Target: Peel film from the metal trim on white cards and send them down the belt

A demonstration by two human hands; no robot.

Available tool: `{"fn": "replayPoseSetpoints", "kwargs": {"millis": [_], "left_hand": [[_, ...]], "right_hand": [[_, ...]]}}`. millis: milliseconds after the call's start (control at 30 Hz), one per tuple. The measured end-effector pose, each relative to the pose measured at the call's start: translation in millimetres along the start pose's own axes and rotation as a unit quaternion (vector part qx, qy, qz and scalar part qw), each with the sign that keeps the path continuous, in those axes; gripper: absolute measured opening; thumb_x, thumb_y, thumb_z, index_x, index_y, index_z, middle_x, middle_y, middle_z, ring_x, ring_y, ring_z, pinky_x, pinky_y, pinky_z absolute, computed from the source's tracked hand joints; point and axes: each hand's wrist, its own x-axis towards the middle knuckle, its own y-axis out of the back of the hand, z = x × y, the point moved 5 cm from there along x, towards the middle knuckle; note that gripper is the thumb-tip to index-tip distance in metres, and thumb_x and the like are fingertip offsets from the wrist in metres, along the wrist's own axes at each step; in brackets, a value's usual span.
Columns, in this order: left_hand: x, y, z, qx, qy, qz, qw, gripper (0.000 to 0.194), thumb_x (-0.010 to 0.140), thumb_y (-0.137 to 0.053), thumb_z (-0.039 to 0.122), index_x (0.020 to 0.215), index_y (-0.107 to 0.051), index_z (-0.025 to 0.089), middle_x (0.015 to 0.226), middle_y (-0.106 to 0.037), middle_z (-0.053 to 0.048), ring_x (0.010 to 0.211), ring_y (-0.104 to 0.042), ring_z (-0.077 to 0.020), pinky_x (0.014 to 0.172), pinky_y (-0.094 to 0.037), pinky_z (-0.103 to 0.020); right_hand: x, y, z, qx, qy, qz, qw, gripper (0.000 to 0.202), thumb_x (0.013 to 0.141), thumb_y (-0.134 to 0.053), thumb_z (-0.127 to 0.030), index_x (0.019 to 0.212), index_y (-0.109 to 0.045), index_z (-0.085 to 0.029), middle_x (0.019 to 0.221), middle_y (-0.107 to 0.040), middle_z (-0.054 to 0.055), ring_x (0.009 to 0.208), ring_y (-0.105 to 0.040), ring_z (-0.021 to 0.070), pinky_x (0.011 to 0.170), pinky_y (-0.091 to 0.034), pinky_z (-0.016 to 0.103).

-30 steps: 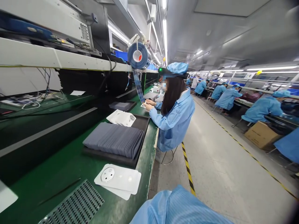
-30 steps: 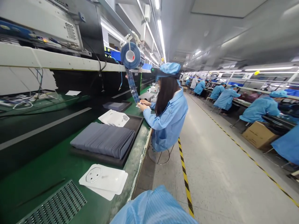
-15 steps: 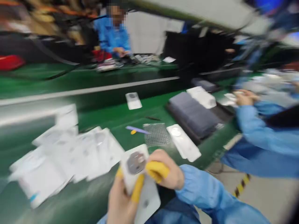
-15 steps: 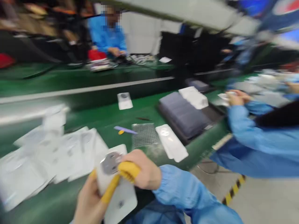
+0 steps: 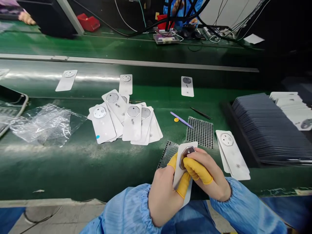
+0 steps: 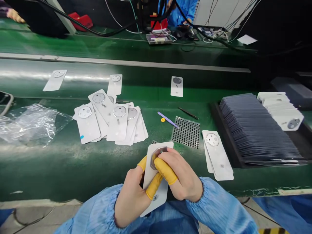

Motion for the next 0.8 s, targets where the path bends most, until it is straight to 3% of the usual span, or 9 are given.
{"fn": "replayPoseSetpoints", "kwargs": {"millis": [200, 267, 400, 667, 800], "left_hand": [[-1, 3.7, 4, 0.021, -0.017, 0.025, 0.999, 0.008, 0.077, -0.060, 0.027, 0.078, -0.058, 0.019, 0.067, -0.068, -0.005, 0.058, -0.066, -0.0226, 0.046, -0.051, -0.029], [-1, 6.2, 11, -0.006, -0.043, 0.021, 0.999, 0.017, 0.080, -0.059, 0.024, 0.095, -0.063, 0.018, 0.083, -0.073, -0.006, 0.070, -0.070, -0.0233, 0.056, -0.056, -0.029], [0, 11.5, 25, -0.040, -0.092, 0.026, 0.995, 0.042, 0.082, -0.059, 0.018, 0.123, -0.056, 0.022, 0.111, -0.071, -0.005, 0.090, -0.071, -0.0220, 0.074, -0.058, -0.025], [2, 14.6, 34, -0.035, -0.140, 0.033, 0.989, 0.050, 0.086, -0.056, 0.011, 0.133, -0.047, 0.025, 0.126, -0.063, 0.000, 0.105, -0.067, -0.0175, 0.088, -0.053, -0.020], [1, 13.6, 31, -0.016, -0.145, 0.040, 0.988, 0.049, 0.087, -0.055, 0.013, 0.133, -0.046, 0.023, 0.124, -0.065, -0.003, 0.100, -0.069, -0.0173, 0.083, -0.055, -0.020]], "right_hand": [[-11, 2, -6, -0.061, 0.049, 0.019, 0.997, 0.044, 0.091, -0.047, -0.023, 0.134, -0.045, -0.028, 0.111, -0.066, 0.007, 0.100, -0.065, 0.0233, 0.094, -0.054, 0.046], [-16, 1, -9, -0.092, 0.068, 0.032, 0.993, 0.044, 0.090, -0.050, -0.024, 0.133, -0.046, -0.025, 0.114, -0.064, 0.009, 0.105, -0.064, 0.0255, 0.093, -0.054, 0.049], [-25, -3, -13, -0.107, 0.070, 0.050, 0.991, 0.049, 0.090, -0.048, -0.018, 0.138, -0.042, -0.020, 0.123, -0.056, 0.011, 0.116, -0.056, 0.0265, 0.100, -0.050, 0.050], [-22, -4, -17, -0.086, 0.049, 0.085, 0.991, 0.042, 0.090, -0.049, -0.022, 0.132, -0.050, -0.023, 0.126, -0.056, 0.009, 0.116, -0.056, 0.0279, 0.094, -0.053, 0.049], [-20, -3, -19, -0.094, 0.045, 0.098, 0.990, 0.041, 0.091, -0.048, -0.022, 0.132, -0.050, -0.024, 0.132, -0.053, 0.009, 0.115, -0.056, 0.0283, 0.094, -0.053, 0.050]]}}
